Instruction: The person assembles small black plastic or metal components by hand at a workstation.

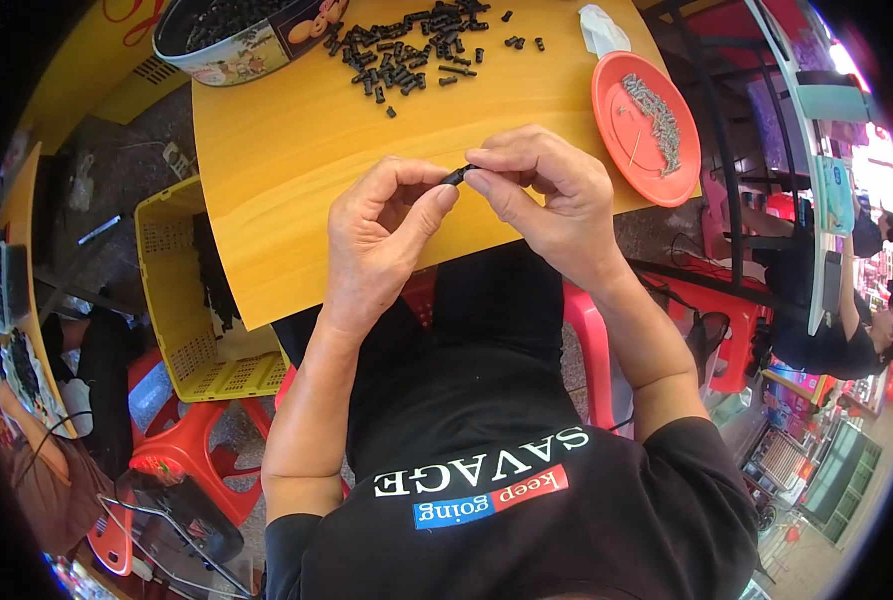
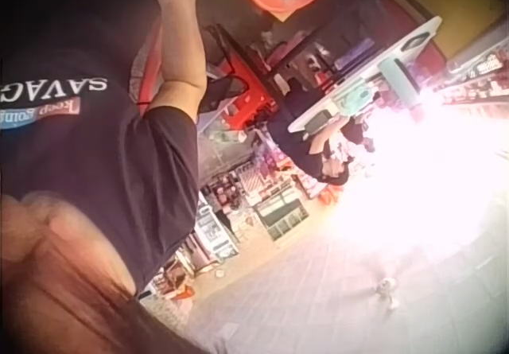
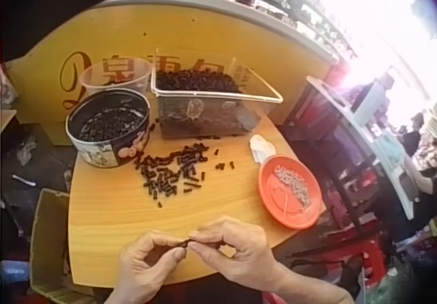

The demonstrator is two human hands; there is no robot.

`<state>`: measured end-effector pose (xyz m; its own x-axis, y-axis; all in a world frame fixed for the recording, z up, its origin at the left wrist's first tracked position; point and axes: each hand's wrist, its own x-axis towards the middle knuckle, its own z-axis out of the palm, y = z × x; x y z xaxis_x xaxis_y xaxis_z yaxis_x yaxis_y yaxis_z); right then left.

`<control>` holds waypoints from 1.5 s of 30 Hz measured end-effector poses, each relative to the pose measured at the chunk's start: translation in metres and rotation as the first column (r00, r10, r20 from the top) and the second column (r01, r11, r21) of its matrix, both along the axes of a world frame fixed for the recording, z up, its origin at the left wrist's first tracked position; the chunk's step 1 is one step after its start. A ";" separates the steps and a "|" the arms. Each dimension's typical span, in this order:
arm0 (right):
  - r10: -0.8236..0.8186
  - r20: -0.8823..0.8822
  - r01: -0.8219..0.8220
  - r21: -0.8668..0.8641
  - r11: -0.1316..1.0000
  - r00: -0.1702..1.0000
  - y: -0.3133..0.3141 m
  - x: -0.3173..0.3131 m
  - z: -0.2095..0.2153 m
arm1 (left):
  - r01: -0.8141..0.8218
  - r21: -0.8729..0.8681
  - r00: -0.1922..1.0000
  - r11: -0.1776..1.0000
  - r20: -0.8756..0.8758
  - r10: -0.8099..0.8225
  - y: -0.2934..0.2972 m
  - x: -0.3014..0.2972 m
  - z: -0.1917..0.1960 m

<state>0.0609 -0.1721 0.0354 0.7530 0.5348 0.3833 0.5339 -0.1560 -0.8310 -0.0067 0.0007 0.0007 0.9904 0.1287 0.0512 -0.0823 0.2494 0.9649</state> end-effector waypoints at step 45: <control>0.034 -0.471 0.111 0.277 0.954 0.882 0.001 -0.029 0.038 | 0.034 -0.503 0.999 0.863 0.035 -0.019 -0.019 -0.013 0.025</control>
